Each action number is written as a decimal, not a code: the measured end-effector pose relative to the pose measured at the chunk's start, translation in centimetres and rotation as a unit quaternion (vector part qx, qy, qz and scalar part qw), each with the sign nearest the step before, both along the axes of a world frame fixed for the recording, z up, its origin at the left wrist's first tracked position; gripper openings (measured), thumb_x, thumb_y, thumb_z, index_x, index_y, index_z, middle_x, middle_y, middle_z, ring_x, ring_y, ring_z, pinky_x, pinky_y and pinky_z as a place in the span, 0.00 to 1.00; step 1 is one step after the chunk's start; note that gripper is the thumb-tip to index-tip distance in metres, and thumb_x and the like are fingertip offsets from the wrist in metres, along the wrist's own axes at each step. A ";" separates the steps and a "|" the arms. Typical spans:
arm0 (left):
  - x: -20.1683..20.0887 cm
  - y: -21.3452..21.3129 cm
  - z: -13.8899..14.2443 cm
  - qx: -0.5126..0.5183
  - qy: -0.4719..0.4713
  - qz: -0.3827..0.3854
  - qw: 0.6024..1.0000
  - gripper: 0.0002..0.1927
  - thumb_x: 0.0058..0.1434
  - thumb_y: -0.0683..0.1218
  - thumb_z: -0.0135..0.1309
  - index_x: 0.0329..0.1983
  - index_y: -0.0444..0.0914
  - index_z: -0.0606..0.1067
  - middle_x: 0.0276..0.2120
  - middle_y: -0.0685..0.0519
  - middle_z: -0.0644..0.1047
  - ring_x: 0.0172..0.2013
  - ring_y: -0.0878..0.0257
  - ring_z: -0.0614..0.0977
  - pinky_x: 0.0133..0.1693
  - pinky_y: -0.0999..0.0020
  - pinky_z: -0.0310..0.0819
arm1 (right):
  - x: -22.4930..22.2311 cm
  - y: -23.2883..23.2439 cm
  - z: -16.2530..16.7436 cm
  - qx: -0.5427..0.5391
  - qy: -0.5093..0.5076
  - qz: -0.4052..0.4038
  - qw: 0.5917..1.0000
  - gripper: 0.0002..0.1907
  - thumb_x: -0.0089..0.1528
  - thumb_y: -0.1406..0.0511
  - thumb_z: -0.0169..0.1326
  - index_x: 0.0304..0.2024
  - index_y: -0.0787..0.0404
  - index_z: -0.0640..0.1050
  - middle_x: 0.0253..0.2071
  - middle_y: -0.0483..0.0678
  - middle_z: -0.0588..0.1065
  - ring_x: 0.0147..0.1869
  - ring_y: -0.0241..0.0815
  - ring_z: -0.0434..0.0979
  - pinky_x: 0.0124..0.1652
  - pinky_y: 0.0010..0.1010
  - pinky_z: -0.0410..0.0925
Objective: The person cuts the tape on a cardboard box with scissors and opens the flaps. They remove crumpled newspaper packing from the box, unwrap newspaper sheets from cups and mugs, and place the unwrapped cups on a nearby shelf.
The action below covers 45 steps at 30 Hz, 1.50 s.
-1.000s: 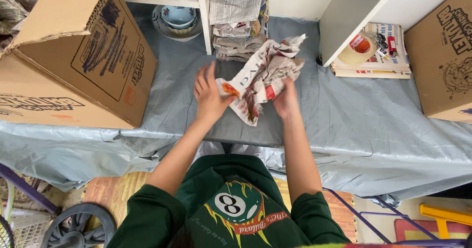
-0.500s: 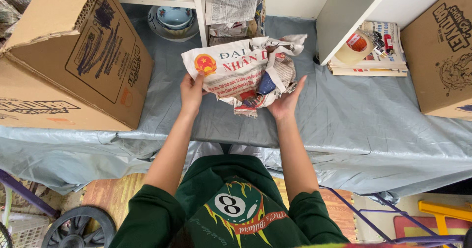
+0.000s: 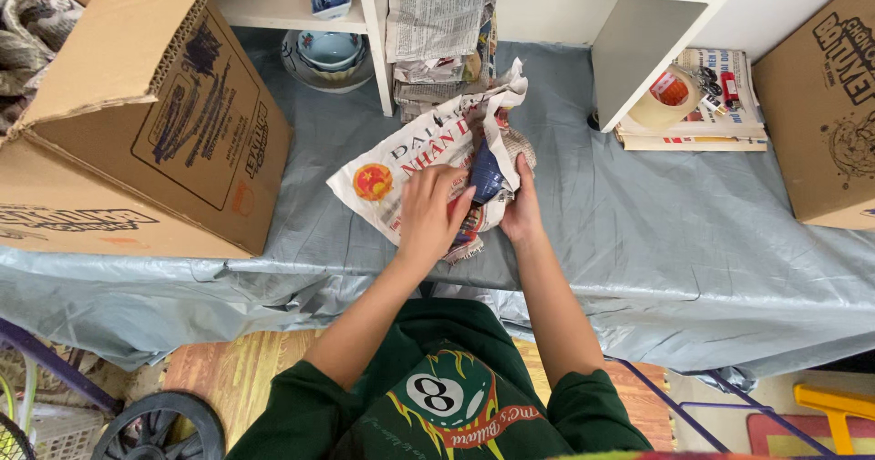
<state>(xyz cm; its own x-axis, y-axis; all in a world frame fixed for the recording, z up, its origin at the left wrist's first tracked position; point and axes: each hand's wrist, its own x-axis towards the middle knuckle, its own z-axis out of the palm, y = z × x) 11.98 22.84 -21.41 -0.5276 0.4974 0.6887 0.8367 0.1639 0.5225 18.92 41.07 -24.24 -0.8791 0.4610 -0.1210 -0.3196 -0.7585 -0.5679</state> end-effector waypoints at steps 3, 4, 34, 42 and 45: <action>-0.4 2.6 -0.2 -0.051 -0.214 -0.054 0.974 0.26 0.73 0.56 0.53 0.64 0.36 0.67 0.57 0.39 0.74 0.57 0.43 0.76 0.55 0.52 0.71 | 0.2 -0.2 -0.6 0.015 -0.021 0.012 1.000 0.30 0.68 0.47 0.48 0.61 0.61 0.74 0.55 0.50 0.79 0.56 0.45 0.80 0.58 0.41 0.72; -0.7 3.4 -0.5 -0.085 -0.233 -0.052 0.967 0.30 0.71 0.58 0.54 0.65 0.33 0.65 0.57 0.36 0.72 0.56 0.40 0.76 0.54 0.50 0.70 | 0.3 -0.2 -1.0 0.016 -0.032 0.020 0.999 0.29 0.69 0.47 0.48 0.61 0.61 0.74 0.55 0.50 0.79 0.56 0.45 0.80 0.58 0.40 0.72; -25.1 -2.9 14.5 0.182 -0.053 0.210 0.959 0.43 0.63 0.50 0.70 0.69 0.27 0.57 0.61 0.30 0.70 0.63 0.35 0.71 0.63 0.50 0.63 | -0.6 3.1 -2.1 -0.028 -0.003 -0.096 0.995 0.20 0.69 0.55 0.51 0.55 0.62 0.77 0.54 0.49 0.79 0.58 0.46 0.79 0.61 0.41 0.70; -25.5 -2.4 17.2 0.112 -0.107 0.219 0.963 0.39 0.71 0.57 0.64 0.68 0.27 0.61 0.63 0.30 0.70 0.65 0.36 0.71 0.66 0.52 0.64 | -0.8 2.9 -1.5 -0.033 -0.005 -0.098 0.995 0.21 0.69 0.55 0.52 0.56 0.63 0.78 0.55 0.50 0.79 0.58 0.47 0.79 0.62 0.42 0.70; -25.5 -2.4 17.6 0.116 -0.059 0.218 0.967 0.41 0.72 0.57 0.64 0.69 0.25 0.57 0.64 0.27 0.67 0.65 0.35 0.69 0.65 0.51 0.62 | -0.7 2.6 -1.1 -0.029 -0.003 -0.092 0.995 0.21 0.69 0.54 0.52 0.56 0.62 0.77 0.55 0.50 0.79 0.58 0.47 0.79 0.62 0.42 0.70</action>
